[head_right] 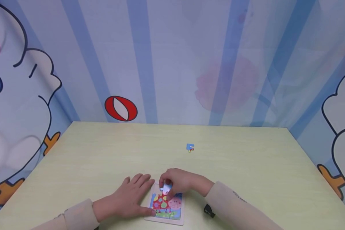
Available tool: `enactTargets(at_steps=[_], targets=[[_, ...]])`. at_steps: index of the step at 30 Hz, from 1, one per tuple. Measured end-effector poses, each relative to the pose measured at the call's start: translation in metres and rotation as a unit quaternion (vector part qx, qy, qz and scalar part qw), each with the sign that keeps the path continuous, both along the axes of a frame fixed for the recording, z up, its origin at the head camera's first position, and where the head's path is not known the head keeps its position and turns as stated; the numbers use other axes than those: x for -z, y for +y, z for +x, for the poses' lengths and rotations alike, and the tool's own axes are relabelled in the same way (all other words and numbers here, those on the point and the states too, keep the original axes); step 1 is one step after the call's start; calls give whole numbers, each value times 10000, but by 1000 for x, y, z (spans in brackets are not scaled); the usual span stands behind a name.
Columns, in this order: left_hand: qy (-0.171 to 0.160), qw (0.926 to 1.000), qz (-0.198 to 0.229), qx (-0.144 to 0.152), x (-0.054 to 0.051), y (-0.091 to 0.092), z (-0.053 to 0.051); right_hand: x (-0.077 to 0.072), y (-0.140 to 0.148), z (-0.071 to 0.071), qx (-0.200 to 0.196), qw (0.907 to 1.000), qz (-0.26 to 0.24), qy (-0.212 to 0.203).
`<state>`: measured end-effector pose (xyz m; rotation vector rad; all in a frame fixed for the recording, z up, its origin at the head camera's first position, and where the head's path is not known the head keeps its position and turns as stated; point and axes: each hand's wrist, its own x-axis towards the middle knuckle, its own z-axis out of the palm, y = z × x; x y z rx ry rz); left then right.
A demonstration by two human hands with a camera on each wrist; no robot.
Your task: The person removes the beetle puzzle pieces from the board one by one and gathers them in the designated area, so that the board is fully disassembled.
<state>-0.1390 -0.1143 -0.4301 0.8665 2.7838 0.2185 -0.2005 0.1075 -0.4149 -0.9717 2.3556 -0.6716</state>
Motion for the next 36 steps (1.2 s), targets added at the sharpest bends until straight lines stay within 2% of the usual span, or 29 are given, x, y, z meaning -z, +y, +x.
enactTargets(at_steps=[8,19,31,36], targets=[[9,10000,-32,12,1,0,0,-3,0,0,-45,9999,-125,-57],[-41,10000,-8,3,1,0,0,-3,5,-1,173,9992,-331,-171],[-90,9999,-31,-49,0,0,-1,0,17,-6,-37,9985,-494,-222],[-133,9999,-8,-71,-1,1,0,-2,20,-7,24,9981,-545,-269]])
